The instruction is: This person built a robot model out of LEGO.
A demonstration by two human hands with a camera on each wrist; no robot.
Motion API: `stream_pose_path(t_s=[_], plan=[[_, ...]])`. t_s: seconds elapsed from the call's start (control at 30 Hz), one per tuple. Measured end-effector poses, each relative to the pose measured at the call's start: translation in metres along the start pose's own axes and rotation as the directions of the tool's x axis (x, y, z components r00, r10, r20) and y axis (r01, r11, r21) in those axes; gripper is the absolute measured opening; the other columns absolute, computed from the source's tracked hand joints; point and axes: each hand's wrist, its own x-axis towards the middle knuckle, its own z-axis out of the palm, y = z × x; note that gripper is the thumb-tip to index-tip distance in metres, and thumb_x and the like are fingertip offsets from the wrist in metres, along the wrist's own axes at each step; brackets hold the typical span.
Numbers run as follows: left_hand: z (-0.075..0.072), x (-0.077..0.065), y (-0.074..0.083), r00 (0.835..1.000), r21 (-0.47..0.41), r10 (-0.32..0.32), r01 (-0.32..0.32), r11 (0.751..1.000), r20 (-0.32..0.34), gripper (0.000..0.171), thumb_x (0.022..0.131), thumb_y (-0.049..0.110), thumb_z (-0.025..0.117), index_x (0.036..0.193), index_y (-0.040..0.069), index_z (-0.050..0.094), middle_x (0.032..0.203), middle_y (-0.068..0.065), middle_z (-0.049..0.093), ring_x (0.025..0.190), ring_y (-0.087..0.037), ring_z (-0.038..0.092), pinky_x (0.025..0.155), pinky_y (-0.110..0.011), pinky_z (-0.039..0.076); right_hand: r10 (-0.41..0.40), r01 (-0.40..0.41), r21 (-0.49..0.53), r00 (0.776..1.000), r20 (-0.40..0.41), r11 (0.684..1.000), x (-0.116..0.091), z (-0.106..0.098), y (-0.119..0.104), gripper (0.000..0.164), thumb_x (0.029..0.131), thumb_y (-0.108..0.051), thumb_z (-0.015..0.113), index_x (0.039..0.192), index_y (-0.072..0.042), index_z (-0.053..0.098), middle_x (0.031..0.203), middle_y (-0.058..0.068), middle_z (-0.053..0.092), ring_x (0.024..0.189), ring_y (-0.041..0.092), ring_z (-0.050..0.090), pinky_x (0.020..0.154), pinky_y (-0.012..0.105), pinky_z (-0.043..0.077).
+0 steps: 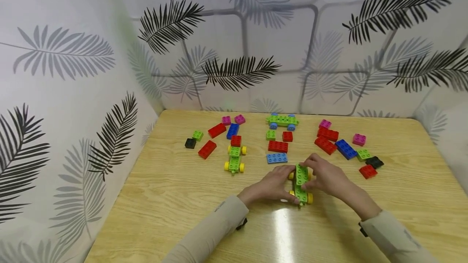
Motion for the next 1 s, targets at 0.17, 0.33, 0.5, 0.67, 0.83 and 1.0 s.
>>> stream_pose_path(t_s=[0.17,0.33,0.5,0.67,0.83,1.0], plan=[[0.0,0.001,0.0,1.0,0.015,0.001,-0.001,1.0,-0.002,0.101,0.076,0.057,0.074,0.153,0.017,0.023,0.155,0.0,0.029,0.141,-0.017,0.026,0.112,-0.037,0.028,-0.012,0.011,0.029,1.0,0.017,1.0,0.002,-0.004,0.0,0.057,0.07,-0.028,0.087,0.116,-0.001,0.066,0.101,0.007,0.055,0.08,0.021,0.059,0.06,0.031,0.051],[-0.002,0.001,0.001,1.0,0.023,0.005,-0.005,1.0,-0.001,0.101,0.076,0.056,0.075,0.153,0.016,0.023,0.155,0.0,0.029,0.142,-0.018,0.025,0.112,-0.038,0.028,0.014,-0.015,0.012,0.999,0.031,1.0,0.002,-0.005,-0.004,0.059,0.069,-0.028,0.087,0.116,0.0,0.066,0.1,0.007,0.054,0.076,0.017,0.054,0.059,0.029,0.05],[-0.002,0.001,0.001,1.0,0.002,0.009,-0.009,1.0,0.009,0.1,0.077,0.055,0.075,0.153,0.017,0.023,0.155,0.001,0.029,0.142,-0.017,0.025,0.112,-0.038,0.027,0.018,-0.017,-0.015,0.999,0.048,1.0,0.0,-0.004,-0.007,0.064,0.069,-0.029,0.087,0.12,0.003,0.064,0.099,0.008,0.053,0.072,0.015,0.048,0.059,0.027,0.047],[-0.001,0.001,0.0,1.0,-0.01,0.013,-0.013,1.0,0.013,0.1,0.076,0.055,0.075,0.153,0.018,0.022,0.155,0.002,0.028,0.142,-0.016,0.024,0.113,-0.038,0.027,-0.011,0.01,0.038,0.999,0.034,0.999,-0.001,-0.006,-0.004,0.061,0.07,-0.028,0.086,0.119,0.002,0.065,0.099,0.006,0.054,0.073,0.016,0.053,0.059,0.028,0.048],[0.0,0.002,-0.002,1.0,-0.002,0.011,-0.011,1.0,0.002,0.1,0.076,0.056,0.075,0.153,0.019,0.023,0.154,0.002,0.03,0.141,-0.015,0.025,0.113,-0.037,0.027,-0.011,0.009,0.116,1.0,0.021,0.993,-0.002,-0.002,0.002,0.06,0.073,-0.03,0.085,0.12,0.0,0.063,0.108,0.008,0.054,0.085,0.023,0.058,0.065,0.03,0.051],[0.0,0.001,-0.001,1.0,0.002,0.017,-0.017,1.0,-0.002,0.1,0.076,0.056,0.075,0.153,0.018,0.023,0.154,0.002,0.03,0.141,-0.016,0.026,0.112,-0.036,0.027,-0.021,0.021,0.169,1.0,0.001,0.985,-0.009,0.003,0.008,0.06,0.077,-0.029,0.082,0.126,-0.003,0.058,0.119,0.011,0.053,0.092,0.025,0.059,0.075,0.036,0.054]])
